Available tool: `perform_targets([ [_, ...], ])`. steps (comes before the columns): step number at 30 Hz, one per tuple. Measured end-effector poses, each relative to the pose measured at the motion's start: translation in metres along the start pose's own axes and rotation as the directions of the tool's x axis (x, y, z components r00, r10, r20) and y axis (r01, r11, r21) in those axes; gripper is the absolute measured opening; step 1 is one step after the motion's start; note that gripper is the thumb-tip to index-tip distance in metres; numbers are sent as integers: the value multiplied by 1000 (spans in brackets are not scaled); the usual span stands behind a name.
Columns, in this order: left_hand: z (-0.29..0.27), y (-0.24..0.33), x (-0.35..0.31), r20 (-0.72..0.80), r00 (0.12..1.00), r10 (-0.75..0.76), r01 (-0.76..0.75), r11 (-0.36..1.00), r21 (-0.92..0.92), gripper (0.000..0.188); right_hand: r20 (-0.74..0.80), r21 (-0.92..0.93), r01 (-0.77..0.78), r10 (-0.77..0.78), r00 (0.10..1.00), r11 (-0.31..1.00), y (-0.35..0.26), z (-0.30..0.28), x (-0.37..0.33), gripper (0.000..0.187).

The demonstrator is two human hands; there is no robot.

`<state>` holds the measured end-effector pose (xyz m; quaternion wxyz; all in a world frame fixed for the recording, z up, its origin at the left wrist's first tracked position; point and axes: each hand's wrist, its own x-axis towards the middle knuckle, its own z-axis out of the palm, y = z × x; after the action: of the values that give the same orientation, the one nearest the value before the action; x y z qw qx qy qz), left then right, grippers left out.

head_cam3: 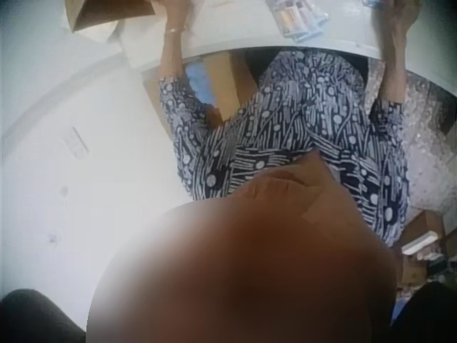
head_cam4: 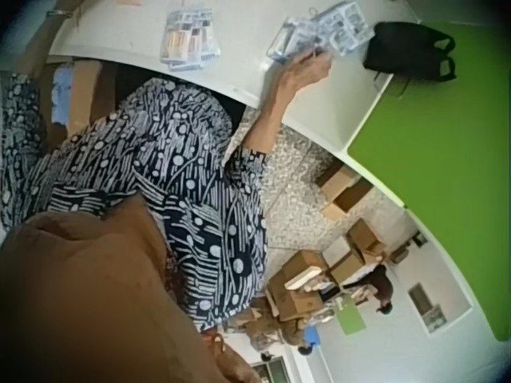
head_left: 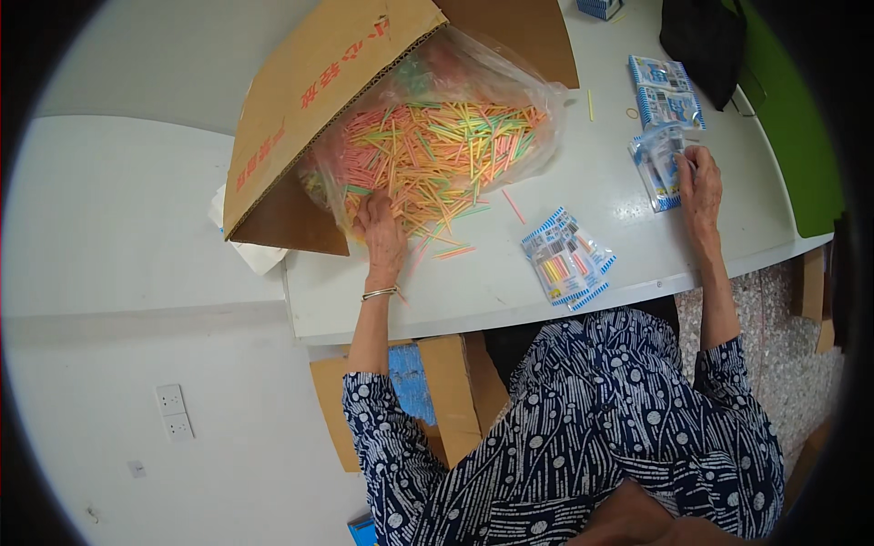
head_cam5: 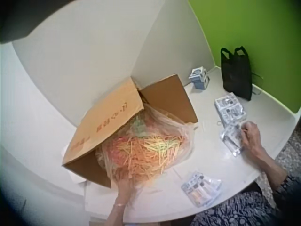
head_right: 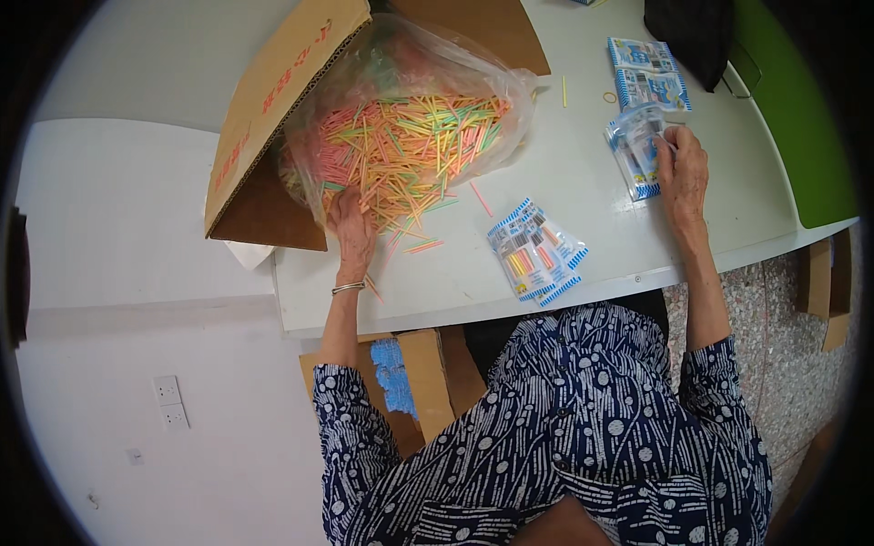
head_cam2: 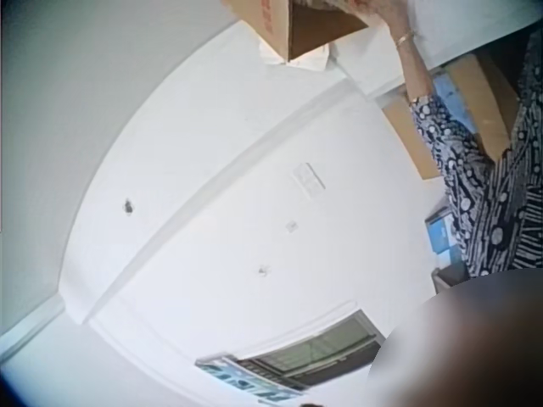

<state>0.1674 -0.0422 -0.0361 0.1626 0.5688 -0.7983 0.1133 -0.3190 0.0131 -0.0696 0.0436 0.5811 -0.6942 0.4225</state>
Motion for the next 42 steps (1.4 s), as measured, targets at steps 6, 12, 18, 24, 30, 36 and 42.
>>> perform_targets([
  [6,-11,30,11,75,947,-311,302,790,-534,24,-122,283,-64,102,987,957,-42,-6,10,20],
  [12,-25,78,15,302,866,-398,399,188,-897,21,517,728,-470,50,854,500,-86,2,11,15],
  [18,-30,103,24,373,857,-354,269,-310,-912,22,688,710,-588,-203,697,387,-147,35,0,19],
  [24,-59,137,42,251,917,-310,134,-353,-926,23,730,676,-611,-266,629,412,-155,42,-2,22],
  [30,-55,148,44,220,918,-330,91,-365,-926,22,717,692,-615,-262,646,377,-158,46,-6,20],
  [36,-46,162,36,269,908,-321,136,-381,-914,24,719,681,-542,-306,624,493,-158,57,-11,22],
  [42,-55,159,35,215,907,-362,86,-342,-936,24,729,675,-543,-338,595,500,-157,46,-3,26],
])
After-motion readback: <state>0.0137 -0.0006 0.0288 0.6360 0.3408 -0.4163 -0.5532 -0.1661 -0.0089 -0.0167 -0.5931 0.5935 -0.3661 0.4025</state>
